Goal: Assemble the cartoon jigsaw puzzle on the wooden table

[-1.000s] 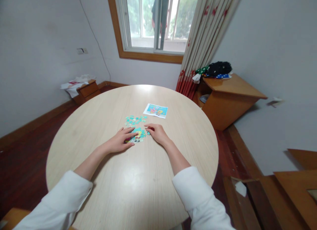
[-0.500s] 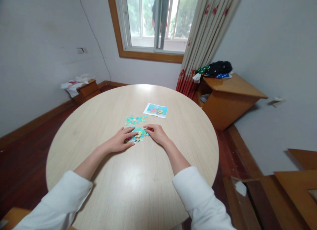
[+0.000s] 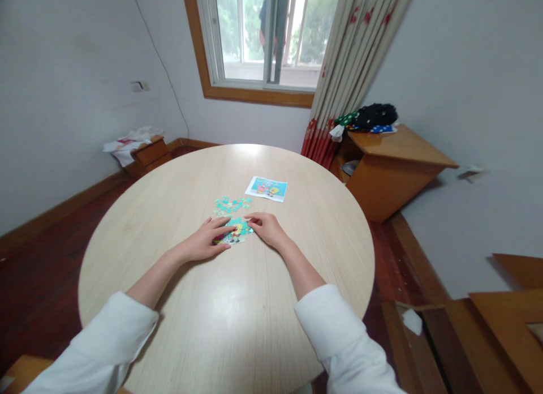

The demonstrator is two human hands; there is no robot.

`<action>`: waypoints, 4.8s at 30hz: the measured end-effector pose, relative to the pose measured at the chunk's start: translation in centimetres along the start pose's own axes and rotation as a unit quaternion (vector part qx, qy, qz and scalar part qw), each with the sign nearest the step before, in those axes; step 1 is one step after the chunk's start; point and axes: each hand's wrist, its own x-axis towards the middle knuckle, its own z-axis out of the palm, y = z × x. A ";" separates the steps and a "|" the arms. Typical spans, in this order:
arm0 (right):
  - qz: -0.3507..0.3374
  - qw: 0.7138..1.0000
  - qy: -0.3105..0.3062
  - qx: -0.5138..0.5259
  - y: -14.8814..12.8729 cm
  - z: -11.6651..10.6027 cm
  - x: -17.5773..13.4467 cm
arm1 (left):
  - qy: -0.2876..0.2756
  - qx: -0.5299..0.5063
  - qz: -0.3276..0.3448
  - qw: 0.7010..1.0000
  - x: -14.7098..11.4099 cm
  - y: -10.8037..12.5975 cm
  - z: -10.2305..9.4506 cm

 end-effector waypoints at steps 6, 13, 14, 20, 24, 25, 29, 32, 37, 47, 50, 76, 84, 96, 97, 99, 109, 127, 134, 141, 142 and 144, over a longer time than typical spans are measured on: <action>-0.015 0.999 0.008 -0.031 -0.2 0.0 0.0 | -0.006 0.006 -0.001 1.000 0.0 0.1 -0.2; -0.025 0.998 0.008 -0.050 -0.3 0.0 -0.1 | 0.004 -0.006 -0.002 1.000 0.0 0.0 0.0; -0.031 0.998 0.007 -0.054 -0.3 0.0 -0.1 | 0.006 -0.005 0.000 1.000 0.0 0.0 0.0; -0.103 0.990 0.004 -0.097 -0.1 -0.1 0.0 | -0.002 0.001 0.003 1.000 0.1 -0.1 0.0; -0.104 0.989 -0.002 -0.104 0.0 -0.1 0.0 | -0.001 0.000 0.003 1.000 0.0 0.1 -0.1; -0.105 0.989 -0.003 -0.103 0.1 0.0 0.0 | 0.002 0.000 0.006 1.000 0.0 0.1 -0.1; -0.098 0.992 -0.006 -0.076 0.2 0.1 -0.1 | 0.005 0.000 0.009 1.000 0.0 0.0 -0.1; -0.071 0.997 0.000 -0.028 0.3 0.0 -0.1 | 0.005 0.001 0.007 1.000 0.0 -0.2 0.0; -0.023 0.999 -0.006 -0.027 0.2 -0.8 0.1 | 0.003 -0.001 0.006 1.000 0.0 -0.2 0.0; -0.023 0.997 -0.060 -0.036 -0.5 -2.1 -0.3 | -0.005 0.005 0.008 1.000 0.0 0.1 -0.2; -0.018 0.997 -0.067 -0.039 -0.6 -2.2 -0.3 | -0.009 0.008 0.004 1.000 0.0 0.0 -0.2; -0.004 0.993 -0.090 -0.081 -1.5 -2.2 -0.5 | -0.005 0.003 0.002 1.000 0.0 0.0 -0.1; -0.002 0.992 -0.091 -0.084 -1.3 -2.3 -0.5 | -0.006 0.003 -0.001 1.000 0.0 0.0 -0.1; -0.003 0.993 -0.077 -0.089 -1.1 -2.0 -0.5 | -0.009 0.003 0.000 1.000 0.0 0.0 -0.2; 0.001 0.994 -0.077 -0.076 -1.0 -2.0 -0.5 | -0.011 0.001 -0.002 1.000 0.0 0.1 -0.2; 0.015 0.997 -0.067 -0.041 -0.7 -2.1 -0.4 | -0.015 -0.002 -0.005 1.000 0.0 0.2 -0.3; 0.021 0.994 0.080 -0.072 1.3 -2.7 0.3 | -0.030 -0.026 0.002 0.999 0.0 0.2 -0.3; 0.009 0.987 0.035 -0.159 0.9 -2.8 0.1 | 0.237 -0.076 -0.130 0.960 0.4 -3.6 0.1; 0.002 0.988 0.038 -0.148 1.2 -2.7 0.2 | 0.261 -0.073 -0.168 0.948 0.4 -4.6 0.7; -0.004 0.987 0.041 -0.154 1.4 -2.6 0.3 | 0.239 -0.097 -0.171 0.951 0.5 -4.2 0.6; -0.002 0.987 0.041 -0.154 1.3 -2.6 0.2 | 0.236 -0.101 -0.171 0.951 0.5 -4.1 0.5; -0.001 0.987 0.041 -0.153 1.2 -2.6 0.2 | 0.232 -0.108 -0.172 0.951 0.5 -4.1 0.5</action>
